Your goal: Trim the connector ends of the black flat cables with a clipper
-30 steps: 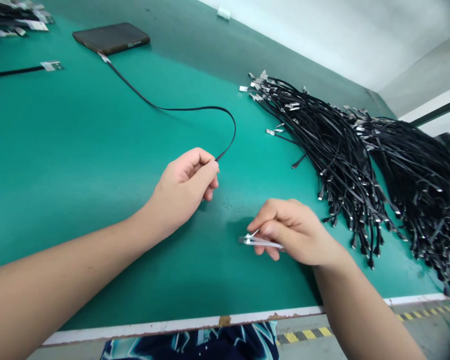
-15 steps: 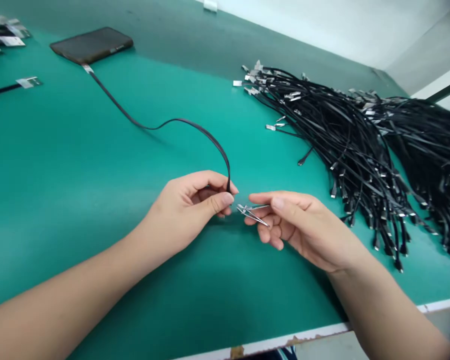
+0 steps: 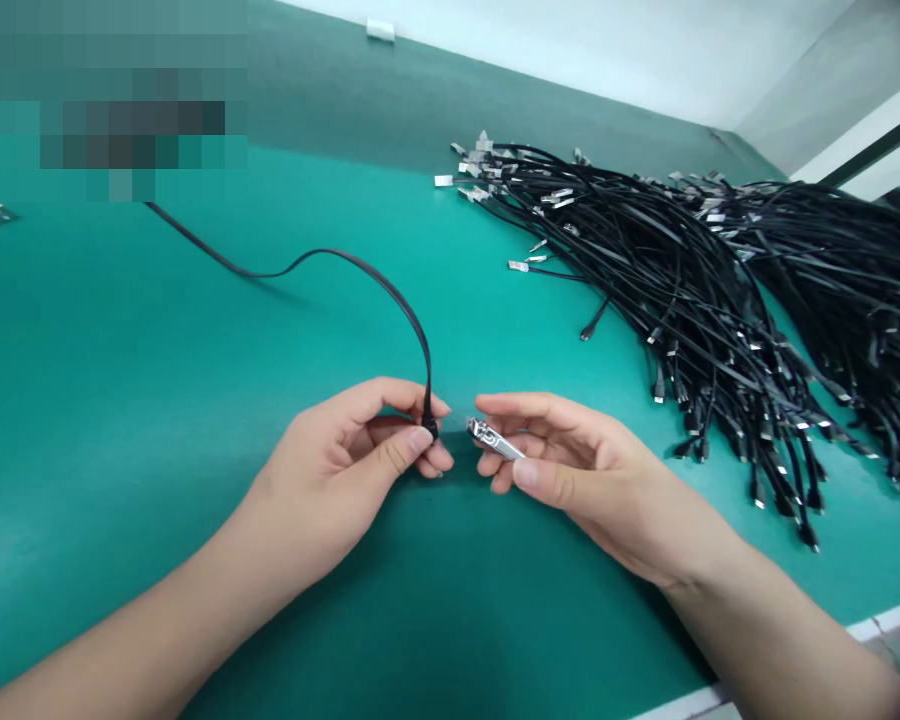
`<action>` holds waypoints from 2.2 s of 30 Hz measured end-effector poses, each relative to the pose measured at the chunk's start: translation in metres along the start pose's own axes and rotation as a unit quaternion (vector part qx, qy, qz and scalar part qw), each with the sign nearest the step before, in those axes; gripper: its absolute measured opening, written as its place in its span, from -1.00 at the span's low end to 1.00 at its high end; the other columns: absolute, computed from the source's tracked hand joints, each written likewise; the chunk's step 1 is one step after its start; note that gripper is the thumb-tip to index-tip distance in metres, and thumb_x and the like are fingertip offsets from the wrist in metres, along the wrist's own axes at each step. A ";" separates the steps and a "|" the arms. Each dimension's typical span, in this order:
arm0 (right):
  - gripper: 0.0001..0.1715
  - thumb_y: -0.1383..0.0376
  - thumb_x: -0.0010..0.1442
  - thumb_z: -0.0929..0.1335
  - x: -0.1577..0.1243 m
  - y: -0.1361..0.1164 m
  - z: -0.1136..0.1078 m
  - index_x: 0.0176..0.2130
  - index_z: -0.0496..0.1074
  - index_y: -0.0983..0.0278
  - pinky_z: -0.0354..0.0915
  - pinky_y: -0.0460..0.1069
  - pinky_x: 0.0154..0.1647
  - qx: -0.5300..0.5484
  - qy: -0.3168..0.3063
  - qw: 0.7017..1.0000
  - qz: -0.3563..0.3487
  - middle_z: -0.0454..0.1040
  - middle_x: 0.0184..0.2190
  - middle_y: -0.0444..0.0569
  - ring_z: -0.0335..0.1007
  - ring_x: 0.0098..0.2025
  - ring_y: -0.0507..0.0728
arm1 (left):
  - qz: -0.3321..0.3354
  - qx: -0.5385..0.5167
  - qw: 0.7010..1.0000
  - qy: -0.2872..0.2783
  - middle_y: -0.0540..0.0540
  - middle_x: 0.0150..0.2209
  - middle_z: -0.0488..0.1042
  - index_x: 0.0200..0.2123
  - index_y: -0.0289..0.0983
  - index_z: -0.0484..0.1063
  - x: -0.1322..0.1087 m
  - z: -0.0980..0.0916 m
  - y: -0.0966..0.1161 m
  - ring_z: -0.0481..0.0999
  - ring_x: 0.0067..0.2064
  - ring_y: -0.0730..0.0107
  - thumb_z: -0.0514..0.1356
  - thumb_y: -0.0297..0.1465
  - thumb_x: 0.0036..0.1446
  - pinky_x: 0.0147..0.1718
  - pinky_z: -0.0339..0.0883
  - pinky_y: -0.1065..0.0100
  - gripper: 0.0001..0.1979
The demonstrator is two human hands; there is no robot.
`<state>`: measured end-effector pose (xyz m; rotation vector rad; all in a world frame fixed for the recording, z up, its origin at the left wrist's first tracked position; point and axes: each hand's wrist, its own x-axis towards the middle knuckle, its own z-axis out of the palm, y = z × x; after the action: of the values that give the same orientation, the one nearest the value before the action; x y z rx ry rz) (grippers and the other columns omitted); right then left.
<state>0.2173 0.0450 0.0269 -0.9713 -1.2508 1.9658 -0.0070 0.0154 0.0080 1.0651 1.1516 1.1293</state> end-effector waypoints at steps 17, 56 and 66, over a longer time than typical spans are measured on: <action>-0.30 0.54 0.29 0.37 -0.007 0.011 0.011 0.36 0.31 0.34 0.47 -0.02 -0.13 -0.372 -0.014 0.891 -0.259 0.52 -0.11 0.01 0.44 -0.16 0.07 | -0.042 0.037 0.998 0.027 0.02 -0.44 0.72 -0.23 -0.12 0.61 0.001 0.004 0.006 0.75 -0.39 0.38 0.40 -0.36 0.12 -0.37 0.59 0.61 -0.88; -0.59 0.48 0.30 0.42 -0.002 0.005 0.004 0.13 0.45 0.30 0.45 -0.02 -0.16 -0.449 0.081 0.832 -0.315 0.56 -0.15 -0.02 0.49 -0.18 0.07 | -0.038 0.064 0.997 0.017 0.01 -0.45 0.69 -0.38 -0.14 0.46 0.001 0.001 0.004 0.73 -0.40 0.35 0.38 -0.33 0.16 -0.39 0.62 0.52 -0.86; -0.66 0.50 0.28 0.42 -0.007 -0.004 0.005 0.04 0.54 0.31 0.50 -0.03 -0.05 -0.486 0.070 0.804 -0.335 0.62 -0.13 0.05 0.56 -0.10 0.10 | 0.028 0.121 0.992 -0.011 0.06 -0.33 0.63 -0.30 -0.08 0.55 -0.004 -0.004 -0.004 0.71 -0.28 0.41 0.30 -0.36 0.28 -0.26 0.63 0.55 -0.92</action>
<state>0.2173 0.0387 0.0340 -0.8714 -2.1829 0.6229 -0.0105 0.0108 0.0043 1.2994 1.2701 1.0363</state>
